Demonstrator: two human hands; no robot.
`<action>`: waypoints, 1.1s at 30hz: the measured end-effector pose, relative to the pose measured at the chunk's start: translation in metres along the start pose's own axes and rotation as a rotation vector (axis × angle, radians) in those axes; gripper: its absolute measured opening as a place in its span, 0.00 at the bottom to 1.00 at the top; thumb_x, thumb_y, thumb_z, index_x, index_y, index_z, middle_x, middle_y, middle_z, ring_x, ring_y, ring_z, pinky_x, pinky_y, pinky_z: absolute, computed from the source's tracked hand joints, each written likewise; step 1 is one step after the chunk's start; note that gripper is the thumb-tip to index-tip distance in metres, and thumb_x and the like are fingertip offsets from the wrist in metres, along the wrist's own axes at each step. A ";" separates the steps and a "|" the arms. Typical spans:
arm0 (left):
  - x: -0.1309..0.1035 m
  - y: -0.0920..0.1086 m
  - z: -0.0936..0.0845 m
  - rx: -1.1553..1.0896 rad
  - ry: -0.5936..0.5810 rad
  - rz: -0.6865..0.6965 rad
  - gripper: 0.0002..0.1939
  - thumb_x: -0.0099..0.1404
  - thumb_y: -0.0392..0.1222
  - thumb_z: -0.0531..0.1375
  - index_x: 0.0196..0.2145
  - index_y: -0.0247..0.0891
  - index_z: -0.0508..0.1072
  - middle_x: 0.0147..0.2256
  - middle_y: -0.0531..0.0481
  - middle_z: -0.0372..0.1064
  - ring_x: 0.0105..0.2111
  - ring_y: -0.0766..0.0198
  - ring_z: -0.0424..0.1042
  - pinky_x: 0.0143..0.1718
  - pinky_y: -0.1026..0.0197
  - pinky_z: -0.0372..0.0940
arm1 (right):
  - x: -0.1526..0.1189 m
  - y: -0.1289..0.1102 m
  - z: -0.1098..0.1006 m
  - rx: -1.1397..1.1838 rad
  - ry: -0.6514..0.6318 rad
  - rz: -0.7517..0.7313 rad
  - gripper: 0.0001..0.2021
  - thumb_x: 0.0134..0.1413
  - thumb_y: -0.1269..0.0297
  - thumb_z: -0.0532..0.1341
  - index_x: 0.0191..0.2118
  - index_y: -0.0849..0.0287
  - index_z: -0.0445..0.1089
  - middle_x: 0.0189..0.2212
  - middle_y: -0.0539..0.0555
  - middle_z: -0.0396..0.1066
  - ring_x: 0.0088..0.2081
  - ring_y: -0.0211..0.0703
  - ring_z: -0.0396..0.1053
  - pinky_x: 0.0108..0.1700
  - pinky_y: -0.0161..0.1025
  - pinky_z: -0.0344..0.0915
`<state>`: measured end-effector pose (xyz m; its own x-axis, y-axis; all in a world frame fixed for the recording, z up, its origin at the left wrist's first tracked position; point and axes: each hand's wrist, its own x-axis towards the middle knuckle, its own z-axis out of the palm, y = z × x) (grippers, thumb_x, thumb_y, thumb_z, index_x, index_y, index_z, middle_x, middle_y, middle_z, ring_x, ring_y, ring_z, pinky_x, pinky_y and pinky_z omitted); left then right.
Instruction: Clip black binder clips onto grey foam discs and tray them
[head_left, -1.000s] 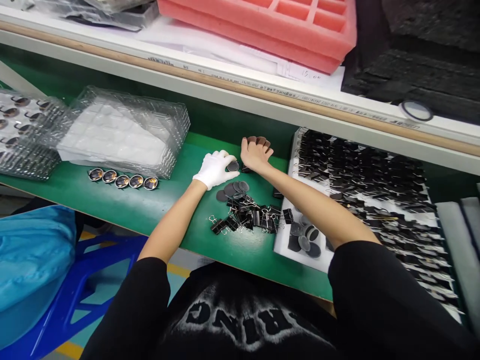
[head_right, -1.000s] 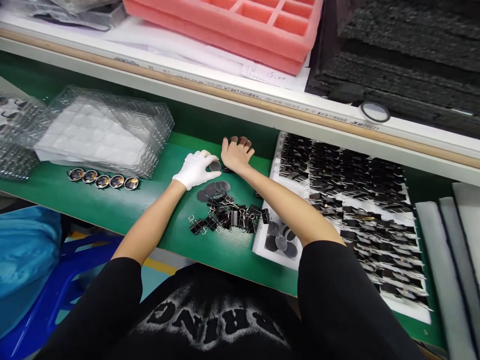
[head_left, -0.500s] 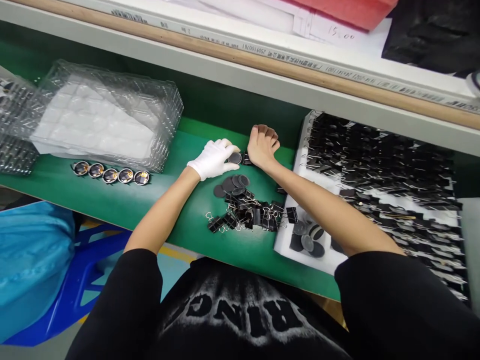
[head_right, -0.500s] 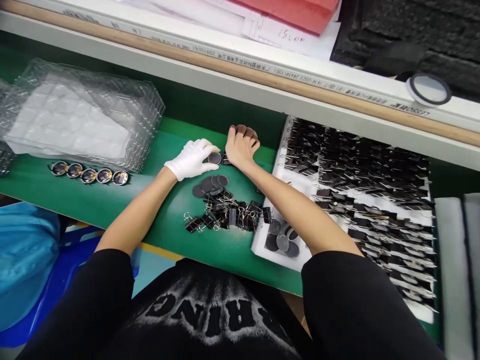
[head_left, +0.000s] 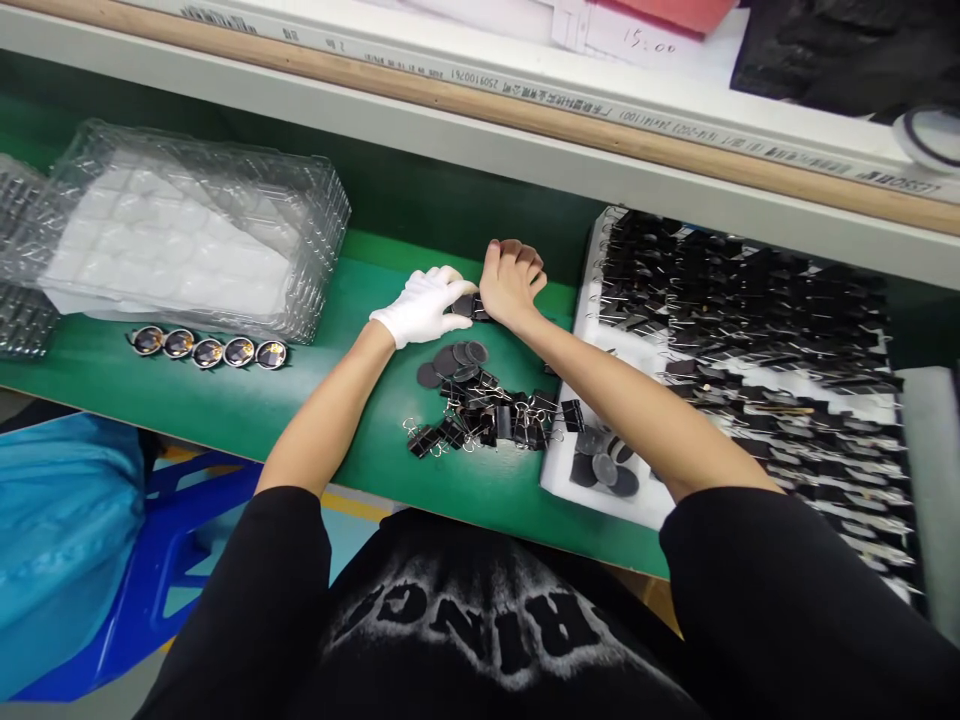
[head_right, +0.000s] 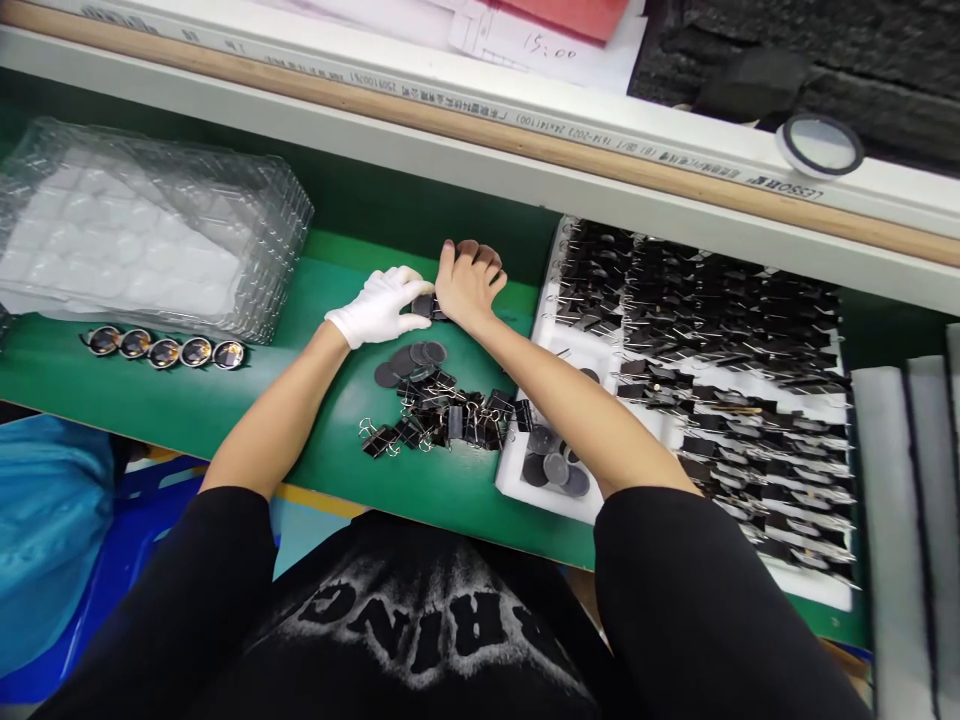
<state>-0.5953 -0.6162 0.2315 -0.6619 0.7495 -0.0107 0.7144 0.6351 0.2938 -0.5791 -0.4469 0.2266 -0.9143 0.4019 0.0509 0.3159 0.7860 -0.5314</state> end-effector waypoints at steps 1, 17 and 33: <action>0.000 0.000 0.000 0.005 0.005 0.006 0.29 0.72 0.57 0.61 0.65 0.42 0.69 0.59 0.37 0.65 0.60 0.40 0.64 0.62 0.42 0.56 | -0.001 -0.003 0.000 0.002 -0.002 0.007 0.24 0.75 0.50 0.38 0.62 0.54 0.61 0.66 0.67 0.56 0.72 0.60 0.47 0.70 0.70 0.44; -0.045 0.011 -0.027 0.101 0.016 0.092 0.29 0.76 0.51 0.48 0.72 0.57 0.62 0.74 0.49 0.53 0.66 0.42 0.59 0.58 0.43 0.60 | -0.063 0.056 -0.154 -0.935 -0.555 -0.550 0.11 0.54 0.56 0.71 0.38 0.59 0.80 0.46 0.69 0.74 0.55 0.70 0.65 0.53 0.61 0.57; -0.042 0.000 -0.015 0.203 0.115 -0.155 0.30 0.70 0.61 0.61 0.62 0.41 0.73 0.58 0.35 0.70 0.56 0.38 0.66 0.54 0.43 0.57 | -0.016 -0.002 -0.075 -0.196 -0.332 -0.349 0.24 0.66 0.47 0.57 0.62 0.50 0.69 0.63 0.65 0.65 0.64 0.68 0.60 0.61 0.62 0.56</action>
<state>-0.5713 -0.6507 0.2464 -0.7799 0.6218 0.0714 0.6258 0.7736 0.0993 -0.5461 -0.4200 0.2900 -0.9948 -0.0458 -0.0905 -0.0101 0.9326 -0.3608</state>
